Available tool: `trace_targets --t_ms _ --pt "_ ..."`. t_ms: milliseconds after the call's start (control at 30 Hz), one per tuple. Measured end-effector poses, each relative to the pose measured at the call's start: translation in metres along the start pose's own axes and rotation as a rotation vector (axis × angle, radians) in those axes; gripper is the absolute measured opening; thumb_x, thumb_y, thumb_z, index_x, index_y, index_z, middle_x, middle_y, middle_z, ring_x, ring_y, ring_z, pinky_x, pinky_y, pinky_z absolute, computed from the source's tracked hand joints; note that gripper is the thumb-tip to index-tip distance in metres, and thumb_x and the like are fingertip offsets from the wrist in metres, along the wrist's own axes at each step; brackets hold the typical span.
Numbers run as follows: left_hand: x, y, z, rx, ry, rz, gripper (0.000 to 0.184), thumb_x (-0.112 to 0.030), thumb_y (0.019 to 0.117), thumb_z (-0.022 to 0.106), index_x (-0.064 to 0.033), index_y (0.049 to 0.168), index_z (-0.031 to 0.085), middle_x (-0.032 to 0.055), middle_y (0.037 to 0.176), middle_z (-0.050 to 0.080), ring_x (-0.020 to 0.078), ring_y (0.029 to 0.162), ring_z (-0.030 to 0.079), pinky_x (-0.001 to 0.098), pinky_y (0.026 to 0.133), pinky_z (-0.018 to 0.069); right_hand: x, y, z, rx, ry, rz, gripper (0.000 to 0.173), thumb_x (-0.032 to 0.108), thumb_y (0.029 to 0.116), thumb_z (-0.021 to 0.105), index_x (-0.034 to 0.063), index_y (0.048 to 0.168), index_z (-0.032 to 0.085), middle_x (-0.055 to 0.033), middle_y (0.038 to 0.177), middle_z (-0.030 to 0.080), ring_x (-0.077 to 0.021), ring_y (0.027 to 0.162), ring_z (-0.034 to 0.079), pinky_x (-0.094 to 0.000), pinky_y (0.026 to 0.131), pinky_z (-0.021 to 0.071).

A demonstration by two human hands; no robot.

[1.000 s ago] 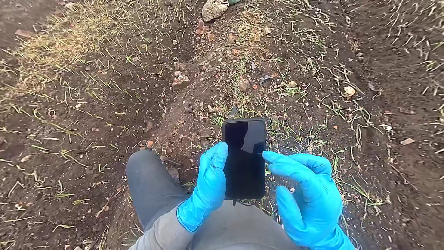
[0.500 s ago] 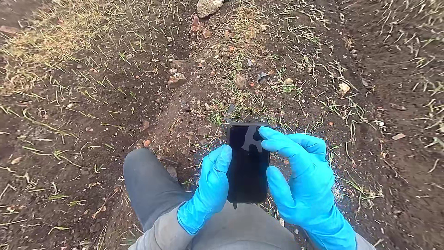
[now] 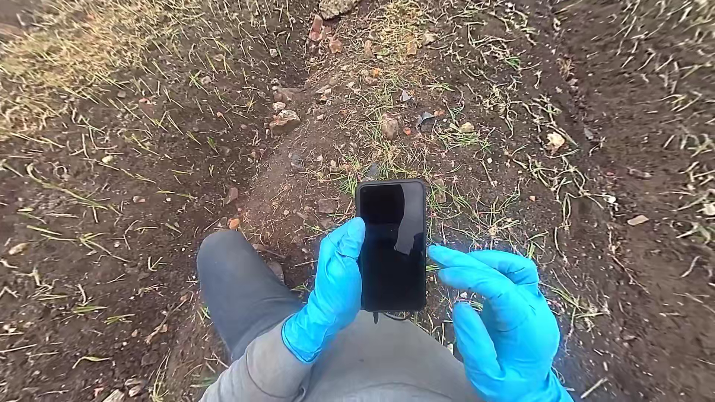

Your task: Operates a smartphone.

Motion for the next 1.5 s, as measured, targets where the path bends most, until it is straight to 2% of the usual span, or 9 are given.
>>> trace_targets --t_ms 167,400,500,633,933,1100,1233,1367,1500 --pt "-0.001 0.000 -0.001 -0.012 0.039 -0.011 0.051 -0.041 0.1136 0.031 -0.0121 0.107 0.072 0.0074 0.099 0.073 0.0178 0.090 0.072 0.0401 0.076 0.0632 0.003 -0.006 0.004 0.014 0.000 0.006 0.029 0.040 0.1006 0.042 0.0264 0.108 0.066 0.0093 0.120 0.072 -0.0091 0.120 0.058 -0.0308 0.102 0.0419" --pt "0.000 -0.001 -0.004 -0.042 0.044 -0.025 0.051 -0.042 0.1135 0.031 -0.0124 0.104 0.071 0.0068 0.097 0.072 0.0173 0.089 0.072 0.0397 0.074 0.0623 0.000 -0.010 0.004 0.025 0.039 0.038 0.027 0.039 0.1004 0.045 0.0286 0.112 0.067 0.0094 0.121 0.071 -0.0106 0.121 0.059 -0.0312 0.102 0.0464" --pt "-0.003 -0.002 -0.004 -0.045 0.048 -0.021 0.050 -0.041 0.1136 0.031 -0.0133 0.107 0.072 0.0056 0.099 0.073 0.0157 0.090 0.072 0.0390 0.076 0.0626 0.000 -0.009 0.004 0.023 0.052 0.034 0.027 0.039 0.1006 0.045 0.0286 0.112 0.067 0.0094 0.121 0.071 -0.0117 0.121 0.060 -0.0320 0.102 0.0470" --pt "-0.004 -0.003 -0.004 -0.042 0.053 -0.014 0.051 -0.043 0.1136 0.030 -0.0140 0.106 0.071 0.0050 0.099 0.073 0.0155 0.091 0.071 0.0387 0.075 0.0625 0.001 -0.008 0.006 0.030 0.072 0.032 0.028 0.040 0.1015 0.044 0.0288 0.113 0.068 0.0099 0.121 0.071 -0.0111 0.122 0.059 -0.0320 0.103 0.0456" --pt "-0.001 -0.006 -0.005 -0.020 0.042 -0.054 0.052 -0.044 0.1136 0.029 -0.0149 0.114 0.072 0.0056 0.105 0.073 0.0173 0.095 0.072 0.0422 0.076 0.0633 0.004 -0.005 0.007 0.032 0.081 0.024 0.026 0.039 0.1022 0.046 0.0278 0.114 0.067 0.0090 0.122 0.071 -0.0122 0.123 0.060 -0.0327 0.104 0.0464" --pt "-0.001 -0.006 -0.005 -0.021 0.048 -0.063 0.052 -0.045 0.1134 0.029 -0.0157 0.114 0.072 0.0052 0.105 0.073 0.0173 0.095 0.072 0.0424 0.077 0.0631 0.005 -0.004 0.006 0.033 0.089 0.038 0.025 0.037 0.1013 0.047 0.0273 0.112 0.068 0.0091 0.121 0.071 -0.0120 0.122 0.060 -0.0319 0.103 0.0468" --pt "-0.001 -0.005 -0.006 -0.025 0.051 -0.057 0.052 -0.045 0.1132 0.029 -0.0150 0.109 0.071 0.0056 0.102 0.072 0.0175 0.093 0.071 0.0423 0.074 0.0622 0.005 -0.002 0.006 0.037 0.082 0.045 0.026 0.037 0.1016 0.047 0.0269 0.112 0.068 0.0094 0.122 0.071 -0.0115 0.123 0.059 -0.0317 0.103 0.0458" --pt "-0.002 -0.004 -0.007 -0.026 0.073 -0.045 0.052 -0.043 0.1137 0.028 -0.0153 0.114 0.072 0.0047 0.107 0.073 0.0167 0.096 0.071 0.0423 0.078 0.0625 0.004 0.000 0.007 0.042 0.096 0.046 0.026 0.037 0.1021 0.047 0.0264 0.112 0.068 0.0091 0.122 0.071 -0.0124 0.124 0.059 -0.0323 0.104 0.0459" --pt "0.000 -0.003 -0.009 -0.036 0.086 -0.045 0.052 -0.045 0.1133 0.029 -0.0157 0.109 0.071 0.0038 0.101 0.072 0.0155 0.092 0.071 0.0406 0.074 0.0617 0.002 -0.001 0.007 0.053 0.100 0.057 0.025 0.037 0.1021 0.047 0.0277 0.113 0.068 0.0098 0.122 0.071 -0.0123 0.124 0.059 -0.0324 0.104 0.0461"
Point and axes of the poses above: each hand's wrist, its own y-axis towards the middle knuckle, its own z-axis out of the palm, x = y × z, the point moved 6 cm from there along y, towards the middle knuckle
